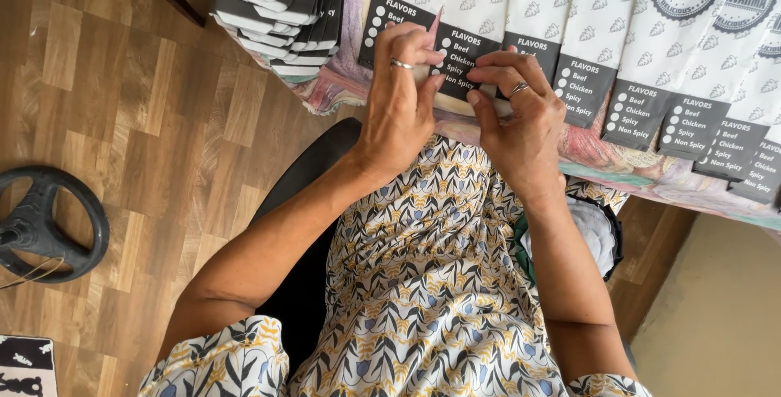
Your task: The person applies glue to paper labels and presses them onto shawarma packaging bags one at a time.
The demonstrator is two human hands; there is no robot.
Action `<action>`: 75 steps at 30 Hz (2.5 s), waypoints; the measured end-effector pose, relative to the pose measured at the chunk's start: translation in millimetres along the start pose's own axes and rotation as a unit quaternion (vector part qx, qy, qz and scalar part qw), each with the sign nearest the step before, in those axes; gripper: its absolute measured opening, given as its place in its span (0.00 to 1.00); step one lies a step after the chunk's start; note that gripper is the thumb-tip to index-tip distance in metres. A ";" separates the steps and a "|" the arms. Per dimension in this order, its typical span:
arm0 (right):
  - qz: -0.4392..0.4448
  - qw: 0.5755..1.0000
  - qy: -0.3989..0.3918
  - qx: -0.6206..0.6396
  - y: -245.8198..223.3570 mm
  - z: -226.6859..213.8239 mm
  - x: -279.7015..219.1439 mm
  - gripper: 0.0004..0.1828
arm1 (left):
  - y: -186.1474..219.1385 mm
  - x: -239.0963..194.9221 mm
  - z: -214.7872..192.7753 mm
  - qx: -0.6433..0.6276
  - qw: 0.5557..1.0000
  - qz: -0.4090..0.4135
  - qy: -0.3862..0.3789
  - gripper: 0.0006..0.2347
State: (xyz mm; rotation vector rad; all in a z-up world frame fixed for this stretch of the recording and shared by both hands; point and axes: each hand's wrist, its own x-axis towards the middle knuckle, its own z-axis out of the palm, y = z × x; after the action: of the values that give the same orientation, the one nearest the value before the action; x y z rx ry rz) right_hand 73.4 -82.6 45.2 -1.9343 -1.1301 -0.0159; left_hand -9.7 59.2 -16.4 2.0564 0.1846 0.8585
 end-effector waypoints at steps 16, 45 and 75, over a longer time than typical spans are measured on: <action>-0.001 0.999 0.003 0.039 5.9 1.3 2.8 0.11 | 7.6 0.5 3.2 0.091 0.993 0.067 0.017 0.14; -0.112 0.993 0.005 0.024 -10.9 43.7 4.8 0.09 | -9.0 12.1 -76.2 0.068 0.977 0.098 -0.177 0.21; -0.086 0.996 0.012 0.038 -16.4 49.1 12.2 0.05 | -8.6 23.8 -91.5 0.019 0.986 0.080 -0.142 0.03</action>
State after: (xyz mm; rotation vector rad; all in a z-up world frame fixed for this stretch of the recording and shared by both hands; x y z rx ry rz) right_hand 50.0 -37.1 30.7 -1.7615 -1.2599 -0.0894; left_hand -48.4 136.1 23.6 2.2254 -0.1223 0.6487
